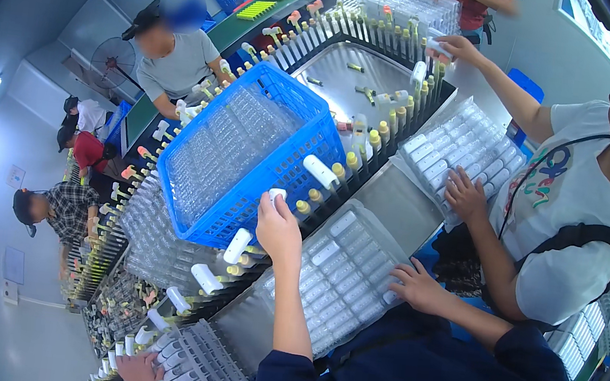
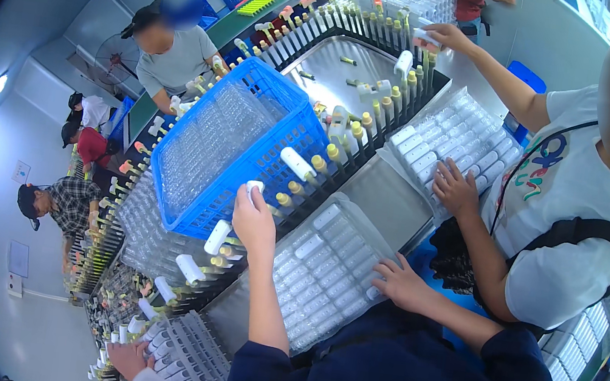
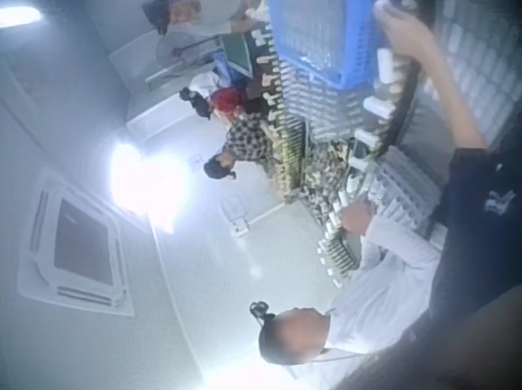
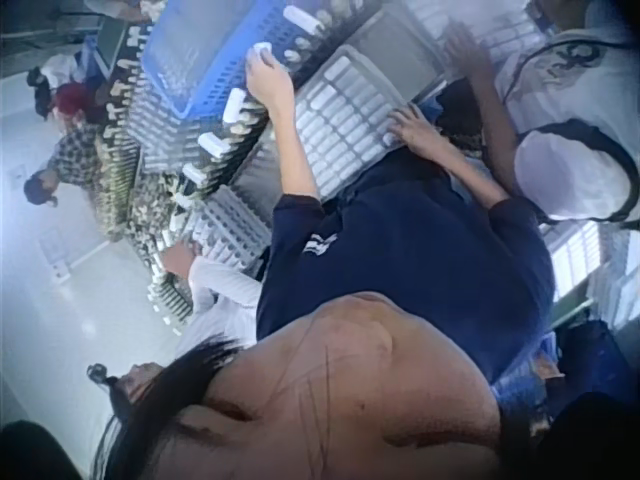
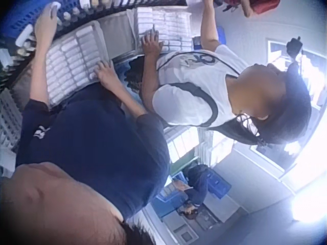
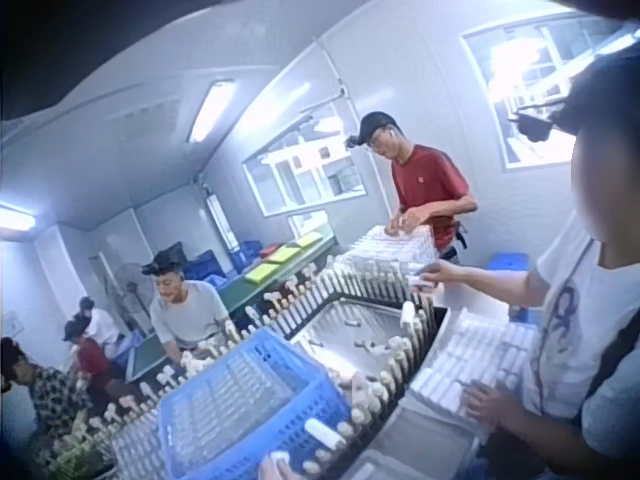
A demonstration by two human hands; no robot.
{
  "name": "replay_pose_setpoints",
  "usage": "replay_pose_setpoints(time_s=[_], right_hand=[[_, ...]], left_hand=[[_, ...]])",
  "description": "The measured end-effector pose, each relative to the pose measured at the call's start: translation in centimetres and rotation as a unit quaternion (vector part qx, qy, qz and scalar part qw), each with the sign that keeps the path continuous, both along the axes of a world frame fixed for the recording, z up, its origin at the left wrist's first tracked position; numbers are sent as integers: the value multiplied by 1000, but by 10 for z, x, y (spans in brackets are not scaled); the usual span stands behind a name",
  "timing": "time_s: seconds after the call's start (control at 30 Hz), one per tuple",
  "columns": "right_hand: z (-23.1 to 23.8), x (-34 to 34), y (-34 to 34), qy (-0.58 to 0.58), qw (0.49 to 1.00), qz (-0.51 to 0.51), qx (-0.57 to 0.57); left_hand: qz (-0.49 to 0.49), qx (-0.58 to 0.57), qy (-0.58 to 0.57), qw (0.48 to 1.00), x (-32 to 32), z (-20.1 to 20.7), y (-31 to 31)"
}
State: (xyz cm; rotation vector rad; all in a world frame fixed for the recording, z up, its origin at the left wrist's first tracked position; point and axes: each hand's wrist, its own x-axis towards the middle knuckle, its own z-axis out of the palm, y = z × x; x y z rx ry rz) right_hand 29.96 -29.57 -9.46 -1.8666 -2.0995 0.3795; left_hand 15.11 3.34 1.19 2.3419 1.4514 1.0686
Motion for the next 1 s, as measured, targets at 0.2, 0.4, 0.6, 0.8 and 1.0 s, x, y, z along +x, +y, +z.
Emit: replay_pose_setpoints(time_s=[0.2, 0.4, 0.6, 0.8, 1.0], right_hand=[[35, 5, 13, 235, 965, -87, -82], [68, 46, 108, 449, 814, -322, 180], [94, 88, 236, 337, 779, -430, 307], [124, 41, 289, 161, 878, -326, 311], [98, -15, 303, 25, 918, -329, 222]], left_hand=[[85, 44, 166, 981, -31, -1, 5], [31, 162, 71, 984, -83, -13, -24], [-65, 107, 53, 991, -105, -97, -130], [-64, -13, 12, 998, -130, -116, -152], [-106, -20, 43, 993, -98, -100, -122]])
